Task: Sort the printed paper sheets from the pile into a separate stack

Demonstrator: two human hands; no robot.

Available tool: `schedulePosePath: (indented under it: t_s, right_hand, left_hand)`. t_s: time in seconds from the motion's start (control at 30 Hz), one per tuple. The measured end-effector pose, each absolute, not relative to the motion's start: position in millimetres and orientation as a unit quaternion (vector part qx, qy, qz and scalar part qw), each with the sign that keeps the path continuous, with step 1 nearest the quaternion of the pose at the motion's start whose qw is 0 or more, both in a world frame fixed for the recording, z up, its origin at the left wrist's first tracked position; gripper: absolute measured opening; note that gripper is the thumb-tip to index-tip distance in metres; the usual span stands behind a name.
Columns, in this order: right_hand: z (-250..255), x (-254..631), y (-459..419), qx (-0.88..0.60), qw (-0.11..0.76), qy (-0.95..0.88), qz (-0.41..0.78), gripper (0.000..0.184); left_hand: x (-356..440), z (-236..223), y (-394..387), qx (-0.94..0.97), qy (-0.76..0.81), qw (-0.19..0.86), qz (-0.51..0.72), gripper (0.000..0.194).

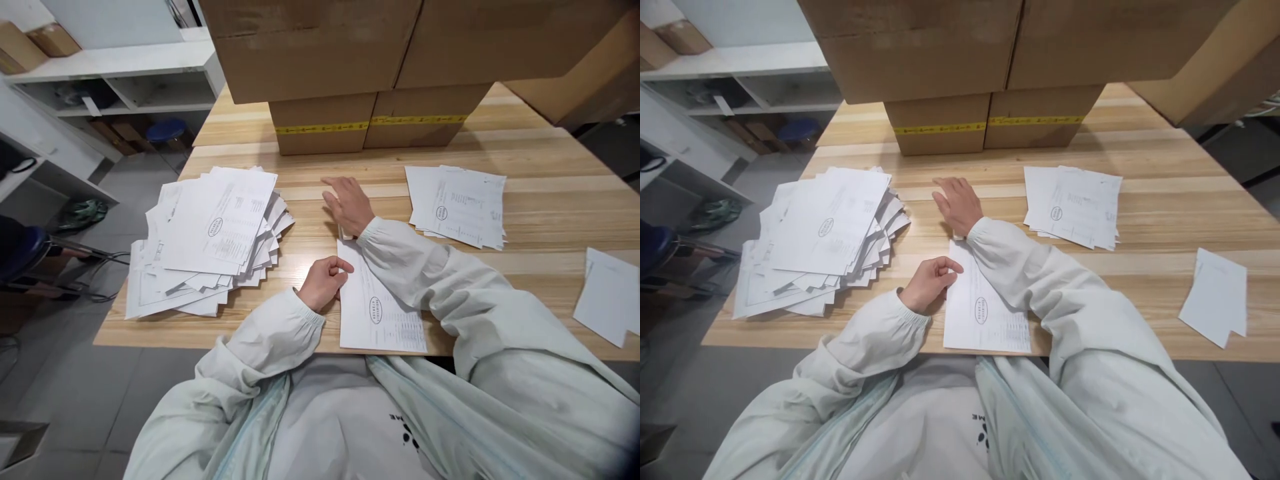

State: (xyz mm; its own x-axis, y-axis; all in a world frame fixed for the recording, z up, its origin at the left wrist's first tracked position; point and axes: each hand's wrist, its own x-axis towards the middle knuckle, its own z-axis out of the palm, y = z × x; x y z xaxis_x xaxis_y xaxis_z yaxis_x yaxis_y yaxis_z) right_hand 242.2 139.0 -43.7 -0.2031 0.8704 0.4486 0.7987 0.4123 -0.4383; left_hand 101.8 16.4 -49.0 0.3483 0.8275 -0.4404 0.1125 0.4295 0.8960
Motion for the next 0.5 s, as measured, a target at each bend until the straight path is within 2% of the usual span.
schedulePosePath:
  t_s: [0.07,0.13,0.2,0.27,0.33,0.4,0.5]
  right_hand:
    - [-35.5,270.4,110.4,-0.536,0.391,-0.745,0.069,0.044]
    - [-32.0,303.6,66.1,-0.565,0.433,-0.688,0.14,0.045]
    - [-35.0,329.7,13.3,-0.604,0.427,-0.6,0.304,0.047]
    - [-43.5,338.3,-37.1,-0.582,0.386,-0.537,0.474,0.057]
    - [-53.8,329.1,-73.2,-0.572,0.379,-0.488,0.539,0.058]
    - [-61.0,315.1,-86.3,-0.609,0.41,-0.459,0.5,0.051]
    - [-60.4,324.7,-61.0,-0.711,0.474,-0.438,0.28,0.044]
  left_hand:
    - [89.6,-52.3,2.4,0.487,0.501,0.656,0.284,0.013]
    - [75.1,-53.3,-14.0,0.515,0.496,0.614,0.334,0.01]
    - [63.2,-50.0,-27.5,0.544,0.49,0.56,0.388,0.009]
    - [58.0,-43.9,-34.1,0.579,0.476,0.508,0.425,0.011]
    - [60.6,-37.9,-33.6,0.617,0.45,0.467,0.445,0.013]
    - [68.1,-34.3,-29.7,0.645,0.423,0.445,0.454,0.013]
    - [77.3,-31.2,-26.7,0.651,0.409,0.461,0.444,0.015]
